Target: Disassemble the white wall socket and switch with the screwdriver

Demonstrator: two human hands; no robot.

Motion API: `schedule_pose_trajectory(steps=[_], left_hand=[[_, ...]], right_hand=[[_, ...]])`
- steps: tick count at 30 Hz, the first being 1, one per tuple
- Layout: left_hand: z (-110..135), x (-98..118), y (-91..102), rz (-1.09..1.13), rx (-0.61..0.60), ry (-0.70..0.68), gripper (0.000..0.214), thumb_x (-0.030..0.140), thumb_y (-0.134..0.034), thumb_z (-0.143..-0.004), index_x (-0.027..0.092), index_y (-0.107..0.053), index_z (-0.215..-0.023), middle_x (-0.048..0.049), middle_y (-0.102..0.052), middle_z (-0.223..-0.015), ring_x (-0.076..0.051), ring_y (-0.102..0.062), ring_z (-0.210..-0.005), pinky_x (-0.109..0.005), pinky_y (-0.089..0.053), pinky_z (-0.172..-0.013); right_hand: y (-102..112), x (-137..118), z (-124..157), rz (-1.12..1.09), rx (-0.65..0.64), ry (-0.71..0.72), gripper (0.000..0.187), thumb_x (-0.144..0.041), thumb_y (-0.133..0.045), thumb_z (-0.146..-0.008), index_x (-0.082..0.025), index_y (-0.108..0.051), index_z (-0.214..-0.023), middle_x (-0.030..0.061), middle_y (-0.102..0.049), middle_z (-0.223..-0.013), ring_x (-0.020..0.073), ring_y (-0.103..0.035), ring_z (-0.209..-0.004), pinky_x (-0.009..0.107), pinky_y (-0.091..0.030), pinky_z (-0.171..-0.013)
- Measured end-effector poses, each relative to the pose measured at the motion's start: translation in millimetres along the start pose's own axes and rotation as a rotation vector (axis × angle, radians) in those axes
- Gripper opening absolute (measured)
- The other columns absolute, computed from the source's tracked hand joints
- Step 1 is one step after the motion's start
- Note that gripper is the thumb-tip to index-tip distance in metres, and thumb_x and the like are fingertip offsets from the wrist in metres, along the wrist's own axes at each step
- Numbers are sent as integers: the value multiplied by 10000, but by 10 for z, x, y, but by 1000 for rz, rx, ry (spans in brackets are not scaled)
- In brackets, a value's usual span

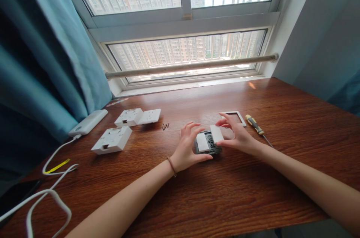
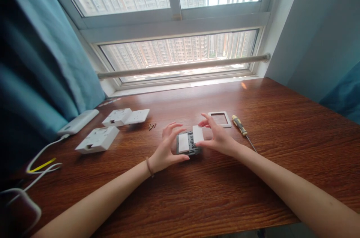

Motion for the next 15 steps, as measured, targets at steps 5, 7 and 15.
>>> schedule_pose_trajectory(steps=[5, 7, 15], left_hand=[[17, -15, -136, -45, -106, -31, 819, 635, -653, -553, 263, -439, -1251, -114, -318, -1345, -342, -160, -1284, -525, -153, -1043], [22, -16, -158, -61, -118, -39, 770, 631, -641, -576, 268, -467, -1231, -107, -326, -1345, -339, -148, -1290, -523, -148, -1045], [24, 44, -135, -109, -87, -77, 517, 552, -619, -669, 255, -582, -1090, -86, -426, -1282, -313, -170, -1286, -500, -160, -1049]], right_hand=[[-167, -22, 18, -64, -26, 16, 896, -364, -725, -634, -255, -187, -1343, 74, -538, -1060, 212, -527, -1030, 433, -409, -921], [-188, -7, 19, -68, -34, 17, 897, -363, -727, -634, -253, -186, -1340, 76, -532, -1069, 208, -524, -1033, 429, -407, -925], [-292, 26, 60, -86, -74, -10, 889, -363, -720, -643, -258, -185, -1345, 79, -509, -1107, 212, -515, -1053, 412, -421, -915]])
Point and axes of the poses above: each hand's wrist, its own z-axis away from the middle knuckle, its own y-axis out of the back of the hand, x = y × z, the point moved 10 cm from there along -z, towards the middle knuckle
